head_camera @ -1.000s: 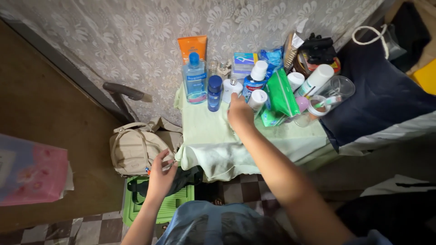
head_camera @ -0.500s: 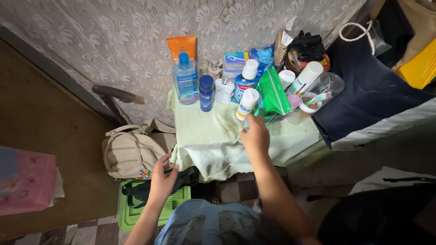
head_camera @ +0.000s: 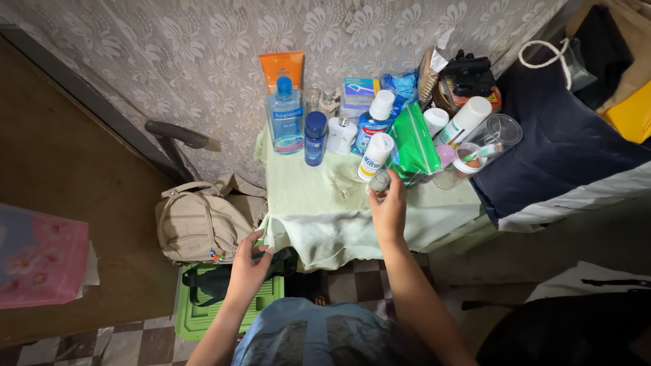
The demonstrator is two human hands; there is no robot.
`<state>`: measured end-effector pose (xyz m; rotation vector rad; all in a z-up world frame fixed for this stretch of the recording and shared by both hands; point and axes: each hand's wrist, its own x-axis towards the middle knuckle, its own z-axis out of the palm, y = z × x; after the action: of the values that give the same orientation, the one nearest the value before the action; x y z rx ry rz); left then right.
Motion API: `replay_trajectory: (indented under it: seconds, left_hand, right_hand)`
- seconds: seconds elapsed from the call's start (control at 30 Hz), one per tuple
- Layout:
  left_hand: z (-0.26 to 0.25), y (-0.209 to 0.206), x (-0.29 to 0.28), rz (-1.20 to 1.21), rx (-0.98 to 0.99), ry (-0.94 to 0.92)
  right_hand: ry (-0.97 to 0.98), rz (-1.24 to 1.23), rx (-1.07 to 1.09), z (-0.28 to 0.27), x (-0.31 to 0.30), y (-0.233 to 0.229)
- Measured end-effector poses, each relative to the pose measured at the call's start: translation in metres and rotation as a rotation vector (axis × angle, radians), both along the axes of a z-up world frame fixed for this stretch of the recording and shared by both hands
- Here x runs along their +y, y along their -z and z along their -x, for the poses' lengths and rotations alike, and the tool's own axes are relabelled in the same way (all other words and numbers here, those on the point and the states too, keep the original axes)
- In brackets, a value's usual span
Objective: Organize perfume bottles, essential oils, and other toiletries into an organizer and onto a table.
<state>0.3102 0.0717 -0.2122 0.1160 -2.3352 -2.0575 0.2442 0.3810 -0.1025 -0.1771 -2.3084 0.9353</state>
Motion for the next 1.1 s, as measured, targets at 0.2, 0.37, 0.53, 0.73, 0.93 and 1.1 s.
replay_trajectory:
  seconds: [0.2, 0.37, 0.53, 0.73, 0.93, 1.1]
  left_hand:
    - [-0.004, 0.008, -0.01, 0.013, 0.027, -0.038]
    - [0.008, -0.015, -0.011, 0.079, 0.025, -0.037]
    - [0.074, -0.073, 0.029, -0.028, 0.299, 0.01]
    - [0.176, -0.074, 0.099, 0.059, 0.27, 0.027]
    - [0.206, -0.089, 0.129, 0.218, 0.205, -0.06]
    - [0.218, -0.095, 0.147, 0.217, 0.079, -0.044]
  right_hand:
    - [0.118, -0.251, 0.296, 0.0, -0.024, -0.037]
    - [-0.252, -0.497, 0.24, 0.083, -0.039, -0.066]
    - [-0.199, -0.56, -0.088, 0.142, -0.058, -0.077]
    - [-0.092, -0.716, -0.309, 0.139, -0.065, -0.085]
    - [-0.027, -0.671, -0.3, 0.116, -0.054, -0.067]
    - [-0.027, -0.657, -0.164, 0.115, -0.046, -0.064]
